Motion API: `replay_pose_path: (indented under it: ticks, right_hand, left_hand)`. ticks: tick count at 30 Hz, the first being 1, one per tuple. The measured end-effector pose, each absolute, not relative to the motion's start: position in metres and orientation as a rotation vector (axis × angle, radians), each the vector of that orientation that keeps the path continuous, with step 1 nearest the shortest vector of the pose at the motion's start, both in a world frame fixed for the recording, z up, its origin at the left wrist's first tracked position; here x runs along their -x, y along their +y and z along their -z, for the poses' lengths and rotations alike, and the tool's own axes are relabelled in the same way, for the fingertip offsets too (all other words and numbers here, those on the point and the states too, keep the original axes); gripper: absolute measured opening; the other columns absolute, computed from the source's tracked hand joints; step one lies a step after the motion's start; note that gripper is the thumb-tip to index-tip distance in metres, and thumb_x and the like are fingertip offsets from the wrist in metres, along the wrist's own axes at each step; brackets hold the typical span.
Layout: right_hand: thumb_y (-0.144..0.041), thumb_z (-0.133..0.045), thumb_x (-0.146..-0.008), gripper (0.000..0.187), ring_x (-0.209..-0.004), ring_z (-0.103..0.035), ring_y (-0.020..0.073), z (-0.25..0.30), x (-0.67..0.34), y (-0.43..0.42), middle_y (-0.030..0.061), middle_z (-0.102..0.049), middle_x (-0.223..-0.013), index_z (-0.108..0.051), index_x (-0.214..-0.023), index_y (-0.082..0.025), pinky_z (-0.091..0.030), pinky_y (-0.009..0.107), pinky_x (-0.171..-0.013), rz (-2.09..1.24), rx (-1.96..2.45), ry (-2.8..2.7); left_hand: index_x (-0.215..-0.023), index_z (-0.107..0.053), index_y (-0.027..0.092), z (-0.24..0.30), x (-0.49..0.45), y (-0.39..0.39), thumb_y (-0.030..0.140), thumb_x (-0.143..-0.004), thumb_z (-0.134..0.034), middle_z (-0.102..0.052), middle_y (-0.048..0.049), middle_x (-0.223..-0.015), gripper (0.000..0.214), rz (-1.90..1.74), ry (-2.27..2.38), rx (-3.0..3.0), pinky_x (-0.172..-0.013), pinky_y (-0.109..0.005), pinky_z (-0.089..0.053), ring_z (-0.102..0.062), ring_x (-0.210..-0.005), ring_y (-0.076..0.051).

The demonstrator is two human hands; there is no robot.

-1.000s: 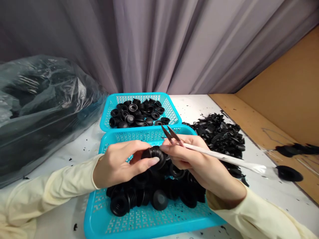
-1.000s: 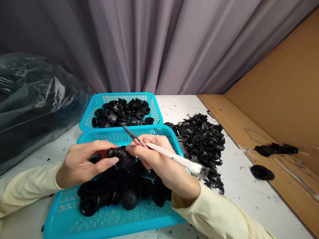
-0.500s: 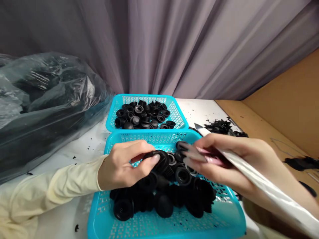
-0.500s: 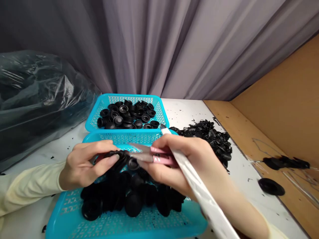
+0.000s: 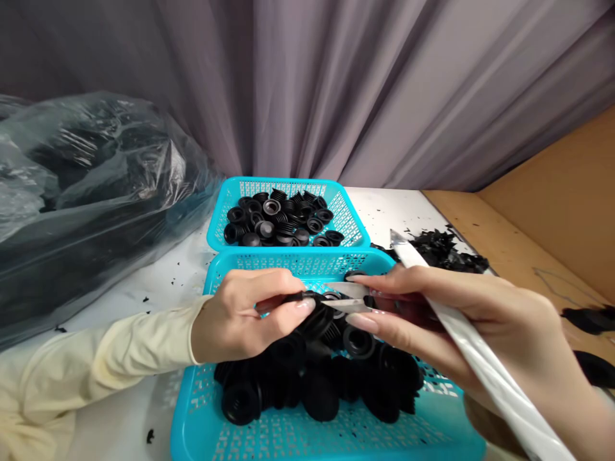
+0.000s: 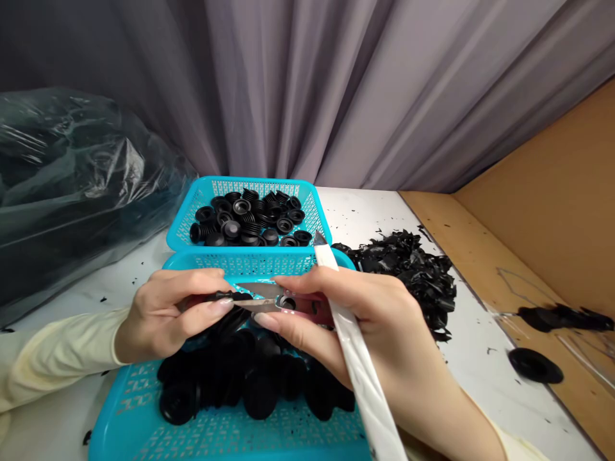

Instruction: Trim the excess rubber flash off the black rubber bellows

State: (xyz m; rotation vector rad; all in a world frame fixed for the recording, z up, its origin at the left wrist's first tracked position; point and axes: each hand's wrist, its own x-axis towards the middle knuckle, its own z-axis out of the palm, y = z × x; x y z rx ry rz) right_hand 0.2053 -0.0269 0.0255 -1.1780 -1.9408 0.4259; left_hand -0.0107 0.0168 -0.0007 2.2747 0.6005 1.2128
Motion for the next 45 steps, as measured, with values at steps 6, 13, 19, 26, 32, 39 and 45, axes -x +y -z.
replay_pose_path:
  ticks: [6, 13, 19, 26, 32, 39, 45]
  right_hand:
    - [-0.03, -0.072, -0.081, 0.007, -0.049, -0.065, 0.0142, -0.02, -0.199, -0.032, -0.0024, -0.071, -0.065, -0.066, -0.082, -0.025, -0.049, 0.024, -0.044, -0.394, 1.163, -1.917]
    - [-0.025, -0.072, -0.081, 0.006, -0.052, -0.068, 0.0141, -0.019, -0.193, -0.033, -0.0017, -0.075, -0.072, -0.067, -0.084, -0.025, -0.053, 0.024, -0.048, -0.322, 1.151, -1.919]
    - [-0.026, -0.071, -0.082, 0.007, -0.048, -0.066, 0.0122, -0.012, -0.196, -0.034, -0.0015, -0.074, -0.07, -0.066, -0.088, -0.025, -0.048, 0.022, -0.042, -0.233, 1.067, -1.93]
    - [-0.025, -0.07, -0.083, 0.006, -0.047, -0.065, 0.0121, -0.013, -0.194, -0.03, -0.0005, -0.073, -0.068, -0.066, -0.087, -0.022, -0.045, 0.022, -0.04, -0.22, 1.08, -1.96]
    - [-0.023, -0.07, -0.083, 0.004, -0.05, -0.068, 0.0135, -0.019, -0.194, -0.031, 0.0001, -0.074, -0.069, -0.068, -0.086, -0.021, -0.05, 0.022, -0.043, -0.226, 1.117, -1.996]
    - [-0.029, -0.071, -0.083, 0.008, -0.055, -0.07, 0.0158, -0.019, -0.198, -0.034, 0.0014, -0.076, -0.076, -0.067, -0.085, -0.023, -0.054, 0.026, -0.048, -0.326, 1.18, -1.997]
    - [-0.026, -0.072, -0.081, 0.009, -0.055, -0.069, 0.0176, -0.018, -0.198, -0.033, 0.0011, -0.076, -0.078, -0.069, -0.09, -0.026, -0.055, 0.029, -0.049, -0.415, 1.178, -1.971]
  left_hand:
    - [-0.074, -0.06, 0.013, 0.002, 0.012, 0.017, 0.011, -0.085, -0.055, -0.051, 0.0024, -0.055, 0.012, -1.203, 0.549, -2.291, -0.043, -0.019, -0.036, -0.044, -0.046, -0.008]
    - [-0.075, -0.058, 0.013, 0.004, 0.013, 0.018, 0.009, -0.086, -0.054, -0.047, 0.0034, -0.058, 0.012, -1.177, 0.513, -2.273, -0.046, -0.019, -0.036, -0.042, -0.05, -0.007]
    - [-0.076, -0.058, 0.014, 0.003, 0.014, 0.018, 0.009, -0.086, -0.054, -0.046, 0.004, -0.059, 0.012, -1.157, 0.511, -2.27, -0.045, -0.019, -0.034, -0.042, -0.051, -0.007]
    - [-0.072, -0.058, 0.013, 0.004, 0.014, 0.019, 0.009, -0.086, -0.054, -0.043, 0.0042, -0.059, 0.015, -1.114, 0.521, -2.247, -0.047, -0.02, -0.033, -0.04, -0.052, -0.007]
    - [-0.074, -0.059, 0.013, 0.005, 0.015, 0.02, 0.009, -0.086, -0.054, -0.042, 0.0044, -0.059, 0.014, -1.109, 0.511, -2.232, -0.047, -0.02, -0.032, -0.04, -0.052, -0.007]
    - [-0.074, -0.059, 0.013, 0.002, 0.015, 0.019, 0.009, -0.086, -0.053, -0.043, 0.0037, -0.06, 0.014, -1.114, 0.49, -2.241, -0.046, -0.02, -0.033, -0.04, -0.052, -0.008]
    - [-0.074, -0.058, 0.014, 0.001, 0.013, 0.021, 0.008, -0.086, -0.054, -0.044, 0.0035, -0.059, 0.014, -1.131, 0.471, -2.234, -0.046, -0.02, -0.033, -0.04, -0.051, -0.007]
